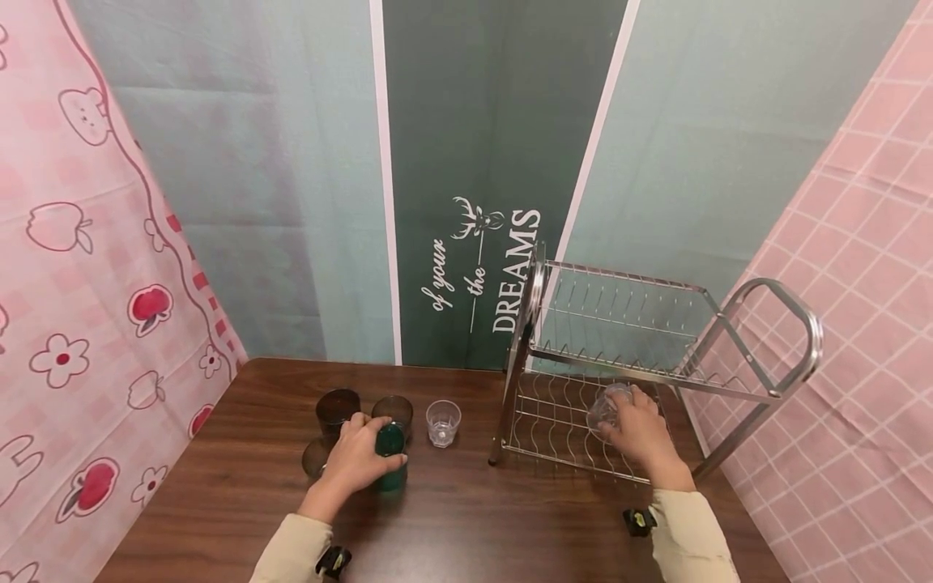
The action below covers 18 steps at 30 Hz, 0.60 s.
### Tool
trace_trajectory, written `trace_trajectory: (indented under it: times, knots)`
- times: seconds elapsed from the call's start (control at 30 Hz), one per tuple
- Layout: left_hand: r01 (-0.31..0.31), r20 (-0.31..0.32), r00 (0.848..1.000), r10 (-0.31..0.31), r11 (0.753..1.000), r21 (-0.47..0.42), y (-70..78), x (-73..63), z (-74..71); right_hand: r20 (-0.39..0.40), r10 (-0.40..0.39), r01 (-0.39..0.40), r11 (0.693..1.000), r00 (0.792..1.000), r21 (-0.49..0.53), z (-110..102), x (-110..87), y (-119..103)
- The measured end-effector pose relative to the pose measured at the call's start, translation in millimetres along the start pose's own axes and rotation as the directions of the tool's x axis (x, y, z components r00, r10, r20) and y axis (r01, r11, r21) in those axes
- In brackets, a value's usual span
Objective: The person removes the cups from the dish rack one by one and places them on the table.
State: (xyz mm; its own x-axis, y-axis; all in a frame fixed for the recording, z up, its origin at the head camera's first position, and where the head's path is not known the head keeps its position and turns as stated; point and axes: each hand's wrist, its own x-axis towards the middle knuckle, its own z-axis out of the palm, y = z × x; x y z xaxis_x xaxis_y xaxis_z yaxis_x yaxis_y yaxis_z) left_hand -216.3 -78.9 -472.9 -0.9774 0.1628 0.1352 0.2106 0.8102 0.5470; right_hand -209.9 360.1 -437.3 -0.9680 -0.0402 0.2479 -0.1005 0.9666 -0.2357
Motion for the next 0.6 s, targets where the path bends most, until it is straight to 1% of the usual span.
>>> trace_trajectory:
  times: [0.17, 0.4, 0.6]
  knots:
    - [-0.012, 0.005, 1.0, 0.012, 1.0, 0.005, -1.3, -1.0, 0.1, -0.006, 0.003, -0.003, 1.0, 1.0, 0.015, -0.2, 5.2, 3.6]
    - [-0.045, 0.013, 0.999, 0.045, 0.999, 0.026, -2.4, -1.5, 1.6, 0.032, 0.033, -0.035, 0.998, 0.999, 0.046, 3.5, 11.6, 8.5]
    - [-0.058, 0.006, 0.998, 0.058, 0.997, 0.042, -1.1, -1.7, 1.1, 0.038, 0.041, -0.043, 0.997, 0.998, 0.065, 10.1, 15.6, 14.9]
